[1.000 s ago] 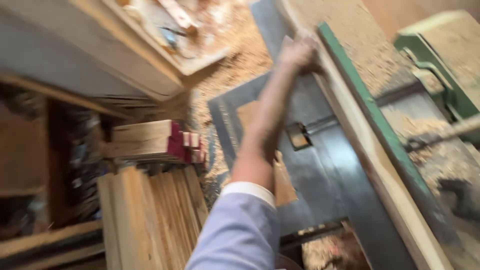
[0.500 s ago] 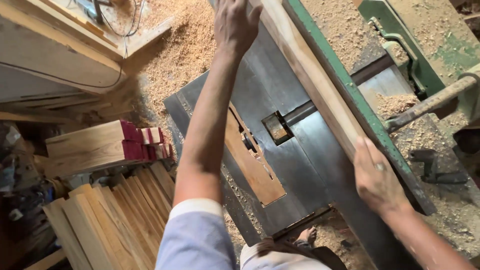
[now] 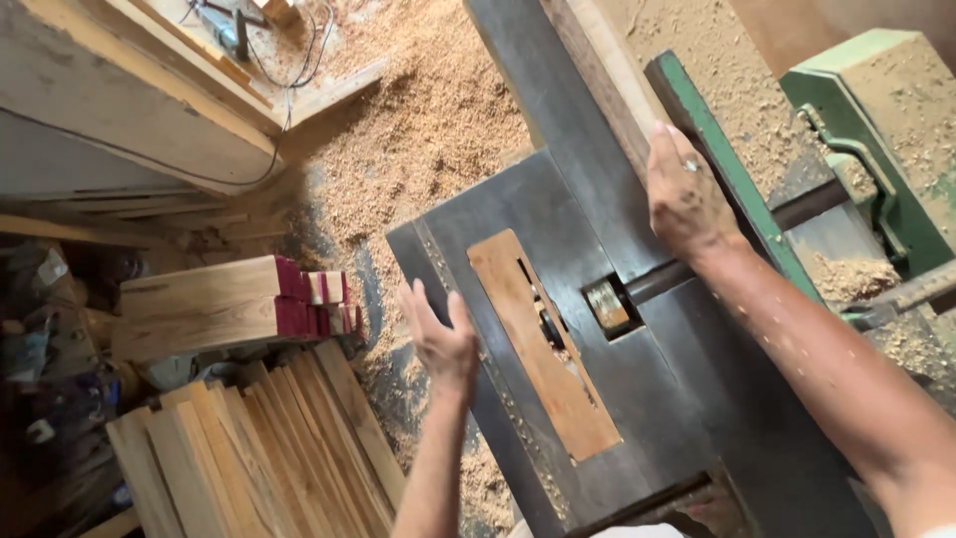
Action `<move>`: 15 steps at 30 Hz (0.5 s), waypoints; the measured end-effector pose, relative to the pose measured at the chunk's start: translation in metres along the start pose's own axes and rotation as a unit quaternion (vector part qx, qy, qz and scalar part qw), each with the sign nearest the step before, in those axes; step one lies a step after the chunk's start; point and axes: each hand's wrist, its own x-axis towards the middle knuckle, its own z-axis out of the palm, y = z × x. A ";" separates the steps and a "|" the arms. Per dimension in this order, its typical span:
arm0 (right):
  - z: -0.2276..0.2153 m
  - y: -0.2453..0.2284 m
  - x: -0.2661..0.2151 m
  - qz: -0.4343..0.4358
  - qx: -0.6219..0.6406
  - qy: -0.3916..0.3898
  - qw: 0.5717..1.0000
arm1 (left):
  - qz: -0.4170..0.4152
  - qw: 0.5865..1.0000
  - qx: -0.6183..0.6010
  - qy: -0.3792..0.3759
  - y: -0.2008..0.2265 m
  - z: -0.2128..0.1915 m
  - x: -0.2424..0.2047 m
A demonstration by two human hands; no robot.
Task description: Using a jointer to flatten and straighten the edges of wooden boards.
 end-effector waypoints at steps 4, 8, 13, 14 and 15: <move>0.059 0.027 0.042 0.064 0.102 0.077 0.990 | -0.004 0.995 0.096 0.013 -0.010 0.013 -0.008; 0.093 0.010 0.150 0.111 0.034 0.180 0.977 | 0.034 0.989 0.141 0.019 -0.025 0.031 -0.005; 0.161 -0.029 0.148 0.249 0.051 0.126 0.959 | 0.070 0.978 0.197 -0.002 -0.009 0.026 -0.015; 0.178 -0.046 0.173 0.278 0.152 0.058 0.947 | 0.063 0.973 0.223 0.009 -0.009 0.025 -0.017; 0.157 -0.073 0.123 0.295 0.145 0.057 0.943 | 0.077 0.972 0.221 -0.003 -0.033 0.029 -0.015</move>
